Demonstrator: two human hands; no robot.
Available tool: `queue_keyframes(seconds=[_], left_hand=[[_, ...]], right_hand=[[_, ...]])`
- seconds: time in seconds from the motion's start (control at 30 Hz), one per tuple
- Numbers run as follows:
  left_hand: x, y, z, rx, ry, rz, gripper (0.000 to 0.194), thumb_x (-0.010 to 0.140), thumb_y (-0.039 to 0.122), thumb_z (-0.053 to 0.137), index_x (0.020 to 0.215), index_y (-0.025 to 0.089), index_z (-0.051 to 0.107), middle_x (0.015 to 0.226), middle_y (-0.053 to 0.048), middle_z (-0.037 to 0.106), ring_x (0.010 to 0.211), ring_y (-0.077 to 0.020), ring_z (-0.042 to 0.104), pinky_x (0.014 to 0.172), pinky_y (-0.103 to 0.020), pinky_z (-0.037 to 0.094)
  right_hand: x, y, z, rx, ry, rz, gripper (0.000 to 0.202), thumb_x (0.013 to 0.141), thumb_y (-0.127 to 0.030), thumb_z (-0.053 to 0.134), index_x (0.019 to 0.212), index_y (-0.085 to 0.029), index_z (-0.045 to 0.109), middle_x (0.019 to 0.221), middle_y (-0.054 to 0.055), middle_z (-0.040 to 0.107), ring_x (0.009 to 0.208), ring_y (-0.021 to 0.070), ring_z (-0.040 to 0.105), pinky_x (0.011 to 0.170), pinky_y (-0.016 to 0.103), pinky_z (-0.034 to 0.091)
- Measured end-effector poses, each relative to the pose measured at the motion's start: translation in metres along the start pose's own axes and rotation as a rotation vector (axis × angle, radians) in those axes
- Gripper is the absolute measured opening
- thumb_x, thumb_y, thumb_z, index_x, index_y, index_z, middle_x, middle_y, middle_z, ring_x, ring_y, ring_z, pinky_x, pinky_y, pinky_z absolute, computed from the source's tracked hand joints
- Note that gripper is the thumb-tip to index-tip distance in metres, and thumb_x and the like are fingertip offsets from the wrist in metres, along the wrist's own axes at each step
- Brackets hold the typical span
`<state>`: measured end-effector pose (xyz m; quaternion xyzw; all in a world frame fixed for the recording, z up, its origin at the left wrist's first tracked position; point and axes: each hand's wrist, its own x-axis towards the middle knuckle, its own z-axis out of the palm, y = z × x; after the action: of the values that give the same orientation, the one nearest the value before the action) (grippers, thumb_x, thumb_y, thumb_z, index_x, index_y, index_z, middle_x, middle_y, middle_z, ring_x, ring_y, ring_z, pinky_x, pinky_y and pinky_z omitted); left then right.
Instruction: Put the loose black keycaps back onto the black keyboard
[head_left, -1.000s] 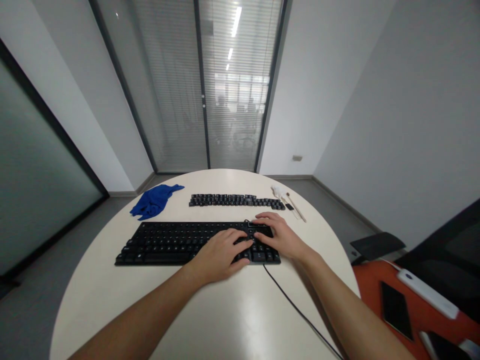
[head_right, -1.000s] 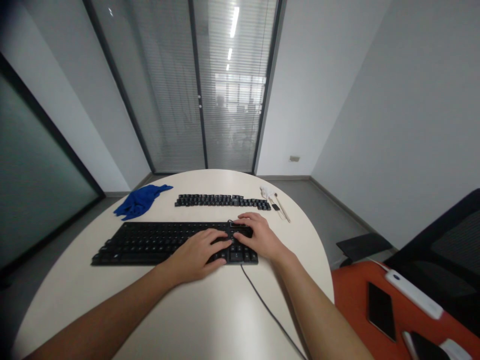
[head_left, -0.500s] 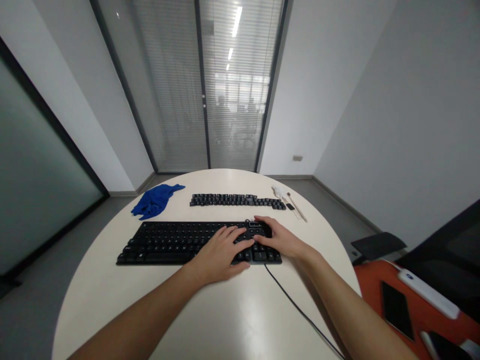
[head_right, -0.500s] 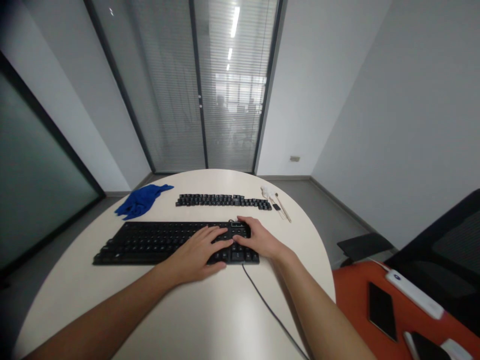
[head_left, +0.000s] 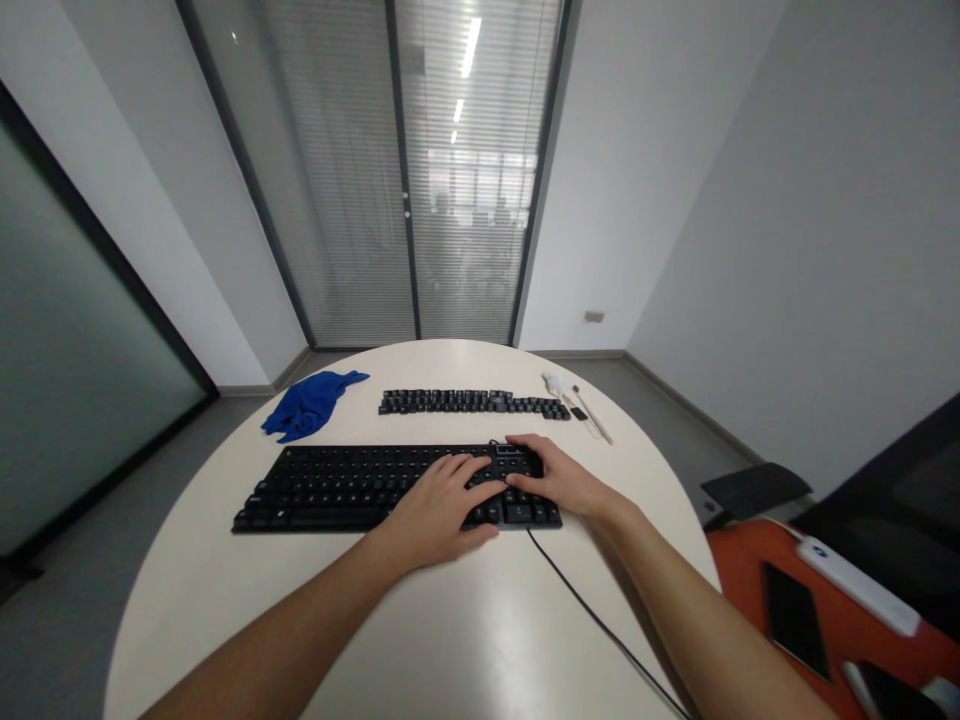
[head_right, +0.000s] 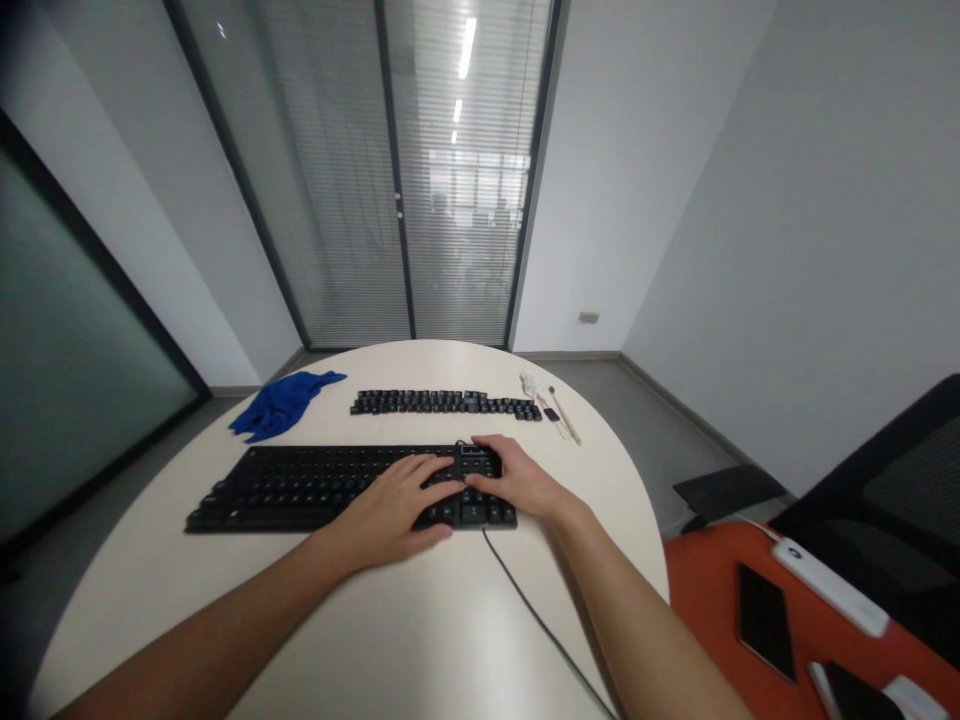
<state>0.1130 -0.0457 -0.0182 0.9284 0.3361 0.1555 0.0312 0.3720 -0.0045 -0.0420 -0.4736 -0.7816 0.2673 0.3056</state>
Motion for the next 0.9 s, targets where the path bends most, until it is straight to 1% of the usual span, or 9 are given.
queue_keyframes(seconds=[0.07, 0.17, 0.3, 0.37, 0.43, 0.53, 0.6, 0.73, 0.9], left_hand=[[0.000, -0.001, 0.001, 0.007, 0.000, 0.006, 0.054, 0.090, 0.044, 0.066, 0.140, 0.030, 0.053, 0.151, -0.008, 0.046, 0.136, -0.0321, 0.044, 0.117, -0.055, 0.033], [-0.001, -0.001, 0.003, 0.012, -0.009, 0.013, 0.052, 0.090, 0.044, 0.066, 0.139, 0.030, 0.053, 0.152, -0.008, 0.046, 0.137, -0.0325, 0.044, 0.117, -0.055, 0.032], [-0.001, -0.001, 0.004, 0.024, -0.018, 0.014, 0.053, 0.092, 0.045, 0.064, 0.141, 0.030, 0.052, 0.154, -0.008, 0.044, 0.140, -0.0331, 0.041, 0.117, -0.055, 0.032], [-0.002, -0.001, 0.004, 0.028, -0.020, 0.015, 0.053, 0.092, 0.045, 0.064, 0.141, 0.029, 0.051, 0.154, -0.008, 0.043, 0.142, -0.0331, 0.038, 0.117, -0.055, 0.032], [-0.002, -0.001, 0.003, 0.025, -0.020, 0.014, 0.052, 0.093, 0.044, 0.063, 0.141, 0.029, 0.051, 0.154, -0.008, 0.044, 0.143, -0.0328, 0.037, 0.118, -0.054, 0.032], [-0.002, -0.001, 0.003, 0.019, -0.020, 0.013, 0.051, 0.093, 0.044, 0.063, 0.141, 0.029, 0.051, 0.154, -0.008, 0.044, 0.143, -0.0323, 0.038, 0.118, -0.053, 0.031], [-0.002, 0.000, 0.002, 0.014, -0.021, 0.011, 0.052, 0.093, 0.045, 0.063, 0.141, 0.029, 0.051, 0.155, -0.008, 0.044, 0.143, -0.0320, 0.038, 0.118, -0.053, 0.031], [-0.002, 0.000, 0.002, 0.012, -0.024, 0.012, 0.052, 0.094, 0.045, 0.062, 0.141, 0.029, 0.051, 0.155, -0.008, 0.043, 0.143, -0.0321, 0.038, 0.118, -0.053, 0.031], [-0.001, 0.000, 0.003, 0.010, -0.018, 0.016, 0.052, 0.094, 0.045, 0.062, 0.141, 0.029, 0.050, 0.155, -0.008, 0.043, 0.143, -0.0319, 0.038, 0.118, -0.053, 0.031]], right_hand=[[0.000, 0.000, 0.000, -0.005, 0.017, -0.003, 0.065, 0.081, -0.050, 0.075, 0.136, -0.021, 0.057, 0.136, 0.013, 0.060, 0.127, 0.0292, 0.055, 0.113, 0.050, 0.040], [0.004, 0.003, -0.001, -0.045, 0.075, -0.008, 0.053, 0.089, -0.050, 0.066, 0.133, -0.021, 0.060, 0.131, 0.011, 0.065, 0.121, 0.0274, 0.059, 0.109, 0.047, 0.043], [0.014, 0.019, -0.012, -0.291, 0.292, -0.042, 0.036, 0.095, -0.039, 0.054, 0.122, -0.018, 0.066, 0.124, 0.012, 0.069, 0.118, 0.0297, 0.058, 0.107, 0.049, 0.043], [0.018, 0.028, -0.017, -0.433, 0.388, -0.029, 0.037, 0.093, -0.034, 0.053, 0.125, -0.018, 0.065, 0.125, 0.013, 0.069, 0.120, 0.0319, 0.055, 0.107, 0.051, 0.042], [0.020, 0.036, -0.020, -0.539, 0.424, 0.017, 0.044, 0.091, -0.032, 0.054, 0.132, -0.018, 0.061, 0.133, 0.013, 0.065, 0.126, 0.0344, 0.050, 0.108, 0.054, 0.040], [0.020, 0.042, -0.017, -0.635, 0.399, 0.108, 0.056, 0.089, -0.032, 0.055, 0.143, -0.019, 0.050, 0.146, 0.012, 0.056, 0.136, 0.0391, 0.039, 0.109, 0.061, 0.035], [0.020, 0.044, -0.014, -0.660, 0.363, 0.146, 0.057, 0.090, -0.032, 0.053, 0.145, -0.019, 0.048, 0.150, 0.012, 0.052, 0.140, 0.0408, 0.034, 0.108, 0.064, 0.032], [0.019, 0.043, -0.012, -0.657, 0.335, 0.130, 0.051, 0.091, -0.031, 0.052, 0.140, -0.019, 0.052, 0.144, 0.013, 0.057, 0.142, 0.0406, 0.031, 0.109, 0.064, 0.030], [0.019, 0.043, -0.016, -0.642, 0.357, 0.072, 0.042, 0.090, -0.028, 0.054, 0.131, -0.021, 0.060, 0.133, 0.013, 0.064, 0.136, 0.0391, 0.037, 0.107, 0.060, 0.033]])
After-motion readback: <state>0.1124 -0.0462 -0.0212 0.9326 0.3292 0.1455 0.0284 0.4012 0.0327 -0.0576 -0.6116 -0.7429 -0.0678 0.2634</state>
